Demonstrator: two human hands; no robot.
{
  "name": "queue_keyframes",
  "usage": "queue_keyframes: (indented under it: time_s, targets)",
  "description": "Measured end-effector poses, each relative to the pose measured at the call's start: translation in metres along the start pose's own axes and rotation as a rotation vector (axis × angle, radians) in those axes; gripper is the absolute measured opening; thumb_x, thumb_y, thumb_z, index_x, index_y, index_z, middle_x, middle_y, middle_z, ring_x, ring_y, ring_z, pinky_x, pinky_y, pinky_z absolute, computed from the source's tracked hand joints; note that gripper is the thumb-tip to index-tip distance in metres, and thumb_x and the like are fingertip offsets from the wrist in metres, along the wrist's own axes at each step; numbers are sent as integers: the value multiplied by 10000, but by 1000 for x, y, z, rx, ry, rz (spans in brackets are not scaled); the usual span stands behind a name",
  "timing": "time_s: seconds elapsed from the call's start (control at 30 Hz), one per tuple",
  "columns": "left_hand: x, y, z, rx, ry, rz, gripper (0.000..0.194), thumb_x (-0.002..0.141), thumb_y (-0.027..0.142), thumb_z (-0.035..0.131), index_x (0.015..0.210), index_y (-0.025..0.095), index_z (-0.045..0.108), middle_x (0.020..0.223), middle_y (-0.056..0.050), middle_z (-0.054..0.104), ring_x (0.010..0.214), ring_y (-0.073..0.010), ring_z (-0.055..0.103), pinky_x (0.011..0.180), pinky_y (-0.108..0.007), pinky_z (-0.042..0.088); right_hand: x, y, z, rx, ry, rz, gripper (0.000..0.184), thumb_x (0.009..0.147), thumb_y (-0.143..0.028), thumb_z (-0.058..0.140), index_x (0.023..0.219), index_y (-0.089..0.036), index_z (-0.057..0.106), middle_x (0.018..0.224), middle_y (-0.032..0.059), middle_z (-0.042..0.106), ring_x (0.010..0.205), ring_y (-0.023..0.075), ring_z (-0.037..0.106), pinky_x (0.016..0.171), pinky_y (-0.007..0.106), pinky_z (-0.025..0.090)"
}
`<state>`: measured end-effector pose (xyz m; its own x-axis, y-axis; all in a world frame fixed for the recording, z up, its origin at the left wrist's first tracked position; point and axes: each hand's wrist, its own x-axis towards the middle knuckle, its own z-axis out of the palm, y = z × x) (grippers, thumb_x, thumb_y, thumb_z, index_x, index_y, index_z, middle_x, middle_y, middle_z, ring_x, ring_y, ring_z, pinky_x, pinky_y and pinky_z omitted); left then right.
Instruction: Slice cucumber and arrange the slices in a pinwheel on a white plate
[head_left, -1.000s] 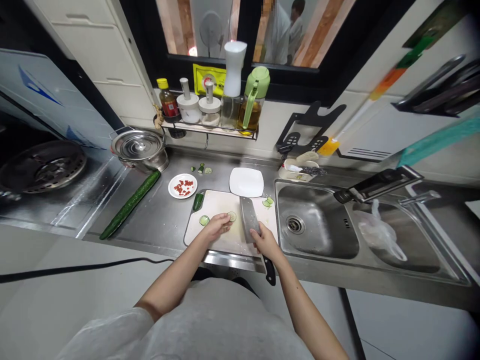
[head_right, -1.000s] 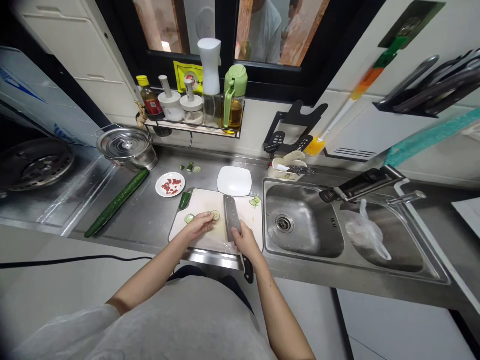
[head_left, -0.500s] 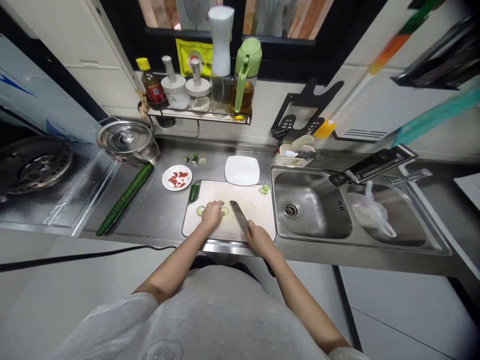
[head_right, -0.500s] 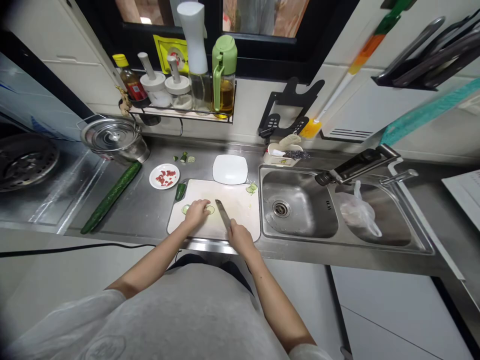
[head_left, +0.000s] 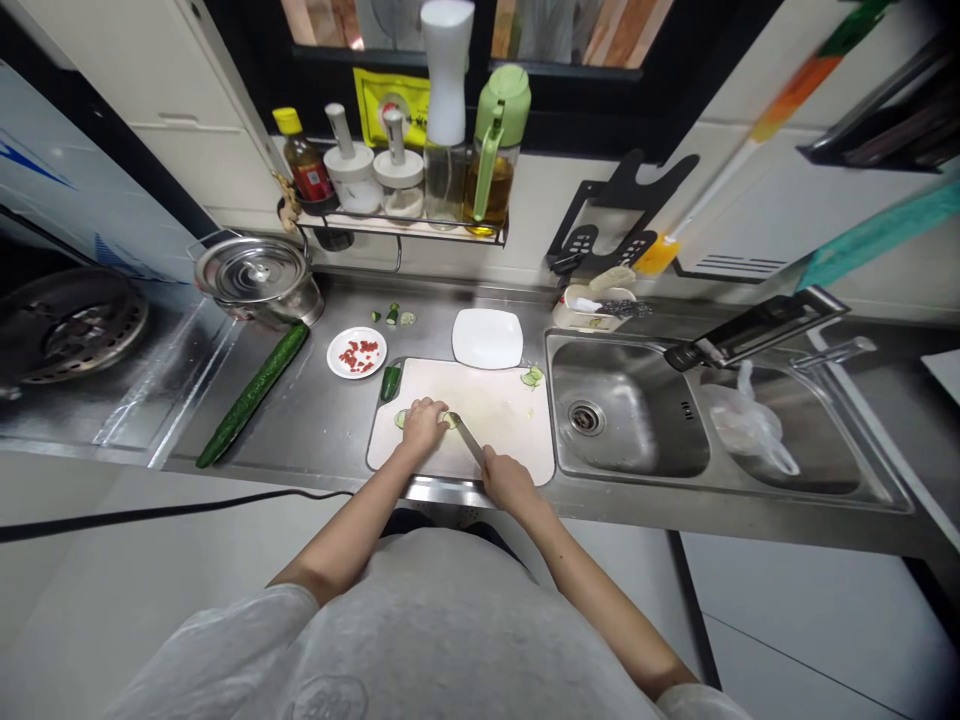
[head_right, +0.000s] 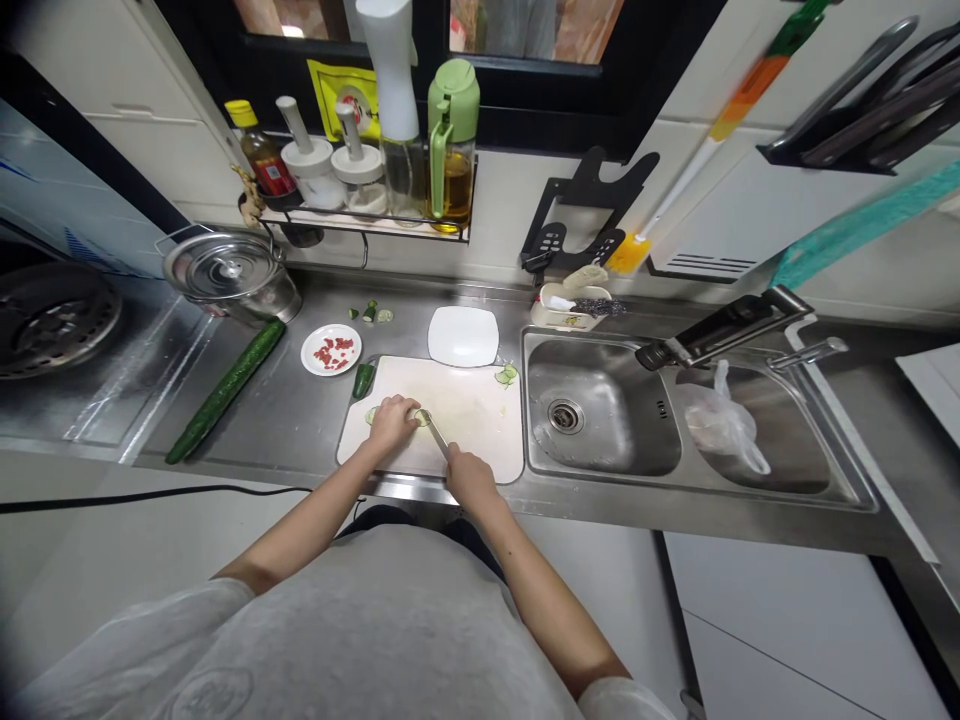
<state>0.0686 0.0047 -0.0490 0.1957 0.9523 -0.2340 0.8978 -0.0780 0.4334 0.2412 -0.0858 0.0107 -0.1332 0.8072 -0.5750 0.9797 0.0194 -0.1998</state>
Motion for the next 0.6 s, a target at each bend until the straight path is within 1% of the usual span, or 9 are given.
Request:
queue_keyframes:
  time_s: [0.13, 0.33, 0.47, 0.6]
  targets:
    - [1, -1, 0, -11, 4, 1, 290, 787, 286, 628, 1076, 265, 643, 1068, -74, 599, 1072, -255, 484, 911, -366, 377, 1, -1, 1, -2, -4, 5, 228, 915, -171, 349, 1118, -169, 454, 904, 116, 665, 856, 224, 638, 651, 280, 371]
    - [2, -1, 1, -12, -12, -15, 298, 786, 293, 629, 1083, 268, 640, 1075, -69, 601, 1080, -257, 480, 915, -370, 372, 3, -2, 2, -19, 13, 0, 235, 901, -158, 347, 1106, -160, 463, 873, 111, 667, 831, 229, 645, 608, 276, 357]
    - [2, -1, 2, -20, -12, -24, 301, 783, 288, 637, 1084, 276, 638, 1071, -66, 598, 1088, -255, 478, 922, -369, 369, 3, -3, 1, -23, 8, 1, 230, 905, -149, 359, 1113, -162, 456, 863, 109, 662, 843, 224, 644, 627, 272, 362]
    - [3, -3, 3, -22, 14, -14, 284, 770, 276, 657, 1053, 275, 644, 1051, -67, 595, 1062, -257, 494, 903, -368, 378, 2, -4, -1, -9, -10, 6, 237, 910, -157, 365, 1132, -165, 448, 888, 116, 662, 869, 224, 639, 657, 277, 378]
